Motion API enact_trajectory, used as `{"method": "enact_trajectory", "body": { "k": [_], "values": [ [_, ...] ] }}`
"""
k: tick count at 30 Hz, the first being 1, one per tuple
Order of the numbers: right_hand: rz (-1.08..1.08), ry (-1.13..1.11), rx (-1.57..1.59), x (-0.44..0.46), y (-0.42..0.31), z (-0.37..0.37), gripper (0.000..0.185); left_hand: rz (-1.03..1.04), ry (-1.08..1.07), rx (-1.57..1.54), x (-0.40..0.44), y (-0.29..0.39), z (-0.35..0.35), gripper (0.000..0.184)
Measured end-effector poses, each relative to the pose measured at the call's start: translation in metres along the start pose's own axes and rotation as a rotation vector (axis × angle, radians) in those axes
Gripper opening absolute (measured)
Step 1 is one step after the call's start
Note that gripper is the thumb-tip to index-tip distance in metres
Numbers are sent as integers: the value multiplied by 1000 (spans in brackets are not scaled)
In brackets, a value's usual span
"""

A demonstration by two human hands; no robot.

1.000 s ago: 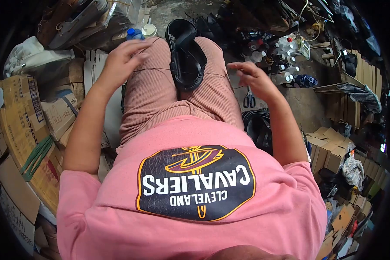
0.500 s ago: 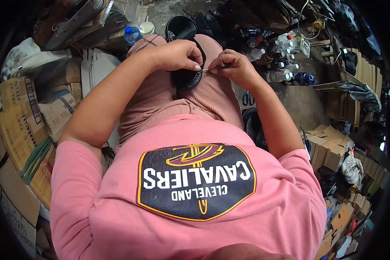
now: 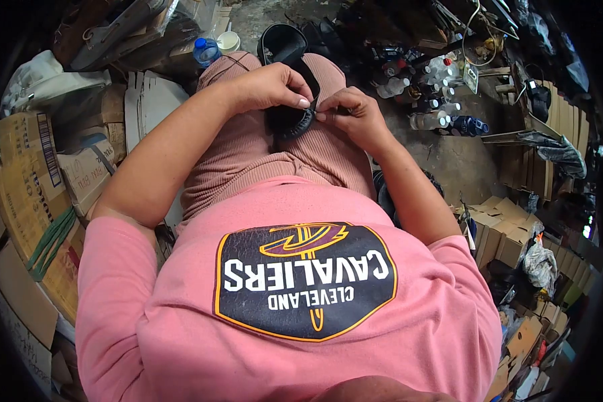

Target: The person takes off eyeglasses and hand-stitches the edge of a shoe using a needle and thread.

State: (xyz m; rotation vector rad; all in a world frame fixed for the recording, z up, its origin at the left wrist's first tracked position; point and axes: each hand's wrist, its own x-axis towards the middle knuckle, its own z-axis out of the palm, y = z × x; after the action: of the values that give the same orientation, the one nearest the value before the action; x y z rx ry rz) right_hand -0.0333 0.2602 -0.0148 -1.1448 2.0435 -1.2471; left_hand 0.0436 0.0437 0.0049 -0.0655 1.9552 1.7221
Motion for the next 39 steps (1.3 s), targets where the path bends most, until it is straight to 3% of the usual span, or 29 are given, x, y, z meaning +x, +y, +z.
{"method": "enact_trajectory", "body": {
  "k": [4,6,13,22,24,28,33,36,38,39],
  "values": [
    [1,1,17,-9,-1,3,17,51,-36,21,0,-5,-4,23],
    [-100,86,-28,-11,-2,7,22,55,-85,64,0,-6,-7,26],
    [-80,29,-238,-14,-23,0,25,125,-101,166,1,-9,-9,28],
    [-182,-231,-725,10,-64,-8,22,145,-135,421,3,-5,-8,30],
    [-302,-296,-808,20,-62,-9,22,210,-125,444,5,-7,-8,30],
    [-139,-292,-569,22,-38,-3,18,210,-17,427,9,-12,-6,28],
    [-128,-317,-484,21,-36,-19,13,427,110,583,12,-14,-7,24],
    [-136,-302,-496,23,-34,-10,15,403,163,604,15,-16,-2,21],
    [17,-271,-391,24,-28,-2,16,431,217,621,9,-18,6,26],
    [-11,-251,-383,21,-31,-5,15,387,397,656,-2,-12,16,31]
  ]
}}
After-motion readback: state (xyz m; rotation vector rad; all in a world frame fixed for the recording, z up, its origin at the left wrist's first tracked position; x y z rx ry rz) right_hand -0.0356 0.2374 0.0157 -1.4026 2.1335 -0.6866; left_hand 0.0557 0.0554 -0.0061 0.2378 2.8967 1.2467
